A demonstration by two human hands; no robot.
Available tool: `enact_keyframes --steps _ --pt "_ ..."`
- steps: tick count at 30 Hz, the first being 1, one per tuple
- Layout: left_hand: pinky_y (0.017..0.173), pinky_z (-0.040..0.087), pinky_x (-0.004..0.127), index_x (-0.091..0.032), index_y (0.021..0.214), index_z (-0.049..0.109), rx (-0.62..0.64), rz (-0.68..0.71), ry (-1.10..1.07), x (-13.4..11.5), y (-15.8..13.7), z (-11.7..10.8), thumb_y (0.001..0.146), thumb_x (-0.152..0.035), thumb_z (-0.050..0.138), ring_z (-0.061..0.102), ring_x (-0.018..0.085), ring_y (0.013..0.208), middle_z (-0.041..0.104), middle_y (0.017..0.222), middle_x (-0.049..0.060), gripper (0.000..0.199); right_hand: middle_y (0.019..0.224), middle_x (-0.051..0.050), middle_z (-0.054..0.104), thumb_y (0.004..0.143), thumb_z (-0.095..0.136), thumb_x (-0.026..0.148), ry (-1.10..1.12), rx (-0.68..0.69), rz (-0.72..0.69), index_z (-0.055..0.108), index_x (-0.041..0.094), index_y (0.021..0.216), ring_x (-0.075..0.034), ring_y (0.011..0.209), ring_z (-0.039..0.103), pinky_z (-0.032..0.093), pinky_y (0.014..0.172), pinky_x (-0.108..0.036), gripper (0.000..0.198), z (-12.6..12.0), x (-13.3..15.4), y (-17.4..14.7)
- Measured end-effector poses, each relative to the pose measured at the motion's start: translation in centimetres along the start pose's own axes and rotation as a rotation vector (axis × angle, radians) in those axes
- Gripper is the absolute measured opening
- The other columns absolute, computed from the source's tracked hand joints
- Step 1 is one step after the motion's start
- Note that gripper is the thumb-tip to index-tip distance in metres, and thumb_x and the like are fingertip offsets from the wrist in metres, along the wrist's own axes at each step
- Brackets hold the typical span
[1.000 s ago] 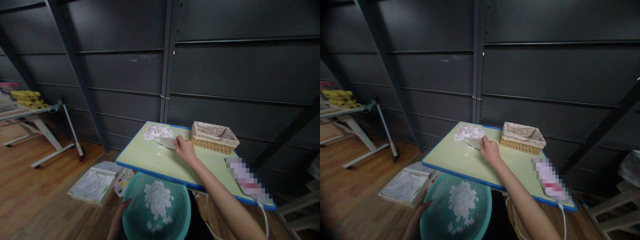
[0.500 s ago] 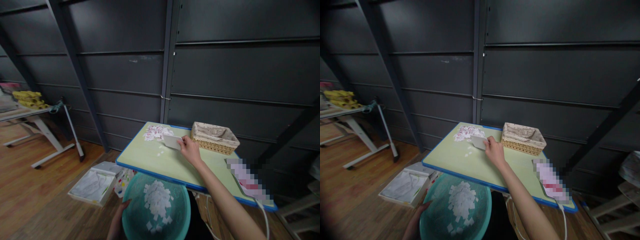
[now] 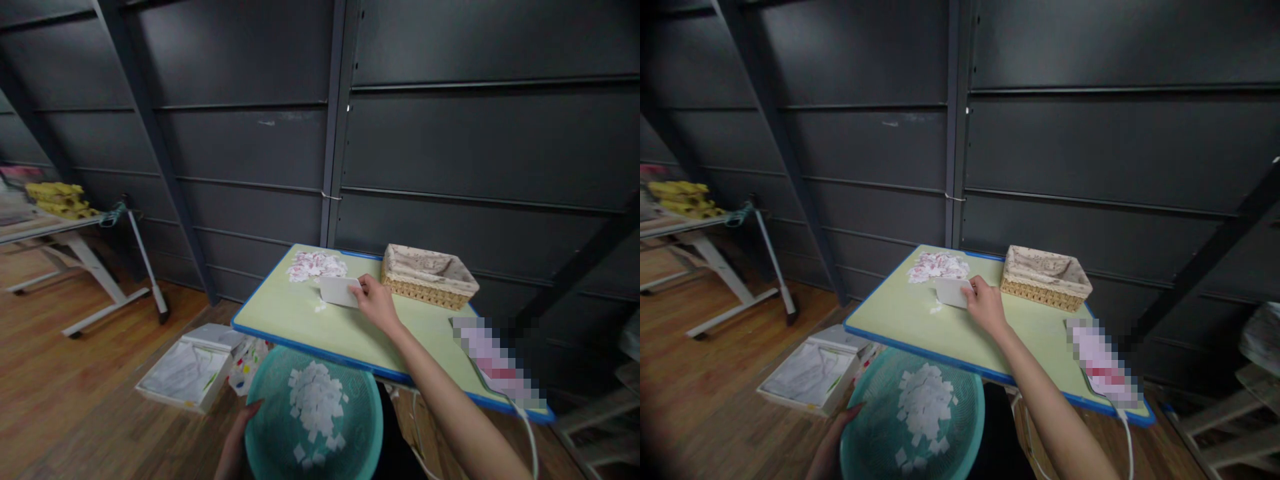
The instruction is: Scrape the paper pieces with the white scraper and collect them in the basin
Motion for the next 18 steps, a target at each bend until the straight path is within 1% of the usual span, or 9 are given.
enact_keyframes --steps 3,8,13,15,18 --pt "0.091 0.052 0.053 -0.006 0.146 0.027 -0.015 -0.005 0.01 0.02 0.19 -0.32 0.07 -0.029 0.069 0.063 0.037 0.109 0.08 0.083 0.012 0.09 0.072 -0.005 0.068 0.083 0.049 0.033 0.049 -0.014 0.025 0.058 0.02 0.08 -0.02 0.064 0.062 0.037 0.06 -0.026 0.016 -0.03 -0.17 0.12" --pt "0.091 0.052 0.049 -0.004 0.145 0.028 -0.038 0.035 0.055 -0.41 0.07 -0.14 0.07 -0.028 0.069 0.068 0.037 0.101 0.08 0.078 0.011 0.089 0.071 -0.004 0.068 0.084 0.048 0.034 0.084 -0.036 0.04 0.058 0.021 0.079 -0.019 0.064 0.062 0.037 0.059 -0.026 0.018 -0.23 -0.7 -0.22" --pt "0.095 0.05 0.049 -0.008 0.145 0.03 -0.011 0.097 0.096 -0.66 -0.09 0.02 0.074 -0.025 0.066 0.067 0.034 0.102 0.08 0.082 0.01 0.081 0.068 -0.004 0.067 0.083 0.05 0.035 0.078 0.001 0.033 0.056 0.021 0.077 -0.02 0.062 0.061 0.037 0.058 -0.026 0.017 -0.43 -0.82 -0.71" --pt "0.095 0.05 0.05 -0.006 0.144 0.031 -0.017 0.078 0.108 -0.43 0.03 -0.28 0.074 -0.026 0.066 0.067 0.035 0.103 0.08 0.082 0.011 0.08 0.07 -0.004 0.068 0.083 0.05 0.036 0.088 0.021 0.036 0.056 0.021 0.077 -0.02 0.063 0.062 0.037 0.058 -0.026 0.017 -0.57 -0.78 -0.82" --pt "0.094 0.05 0.051 -0.002 0.143 0.031 -0.017 0.059 0.121 -0.23 0.18 -0.47 0.074 -0.028 0.066 0.069 0.036 0.098 0.08 0.081 0.012 0.081 0.075 -0.005 0.07 0.084 0.049 0.035 0.05 0.03 0.02 0.057 0.021 0.08 -0.02 0.065 0.063 0.037 0.059 -0.026 0.017 -0.7 -0.63 -0.82"
Point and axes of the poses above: each hand's wrist, its own y-axis towards the middle knuckle, its own z-axis out of the palm, x = y × z, the point moved 6 cm from there along y, towards the middle knuckle
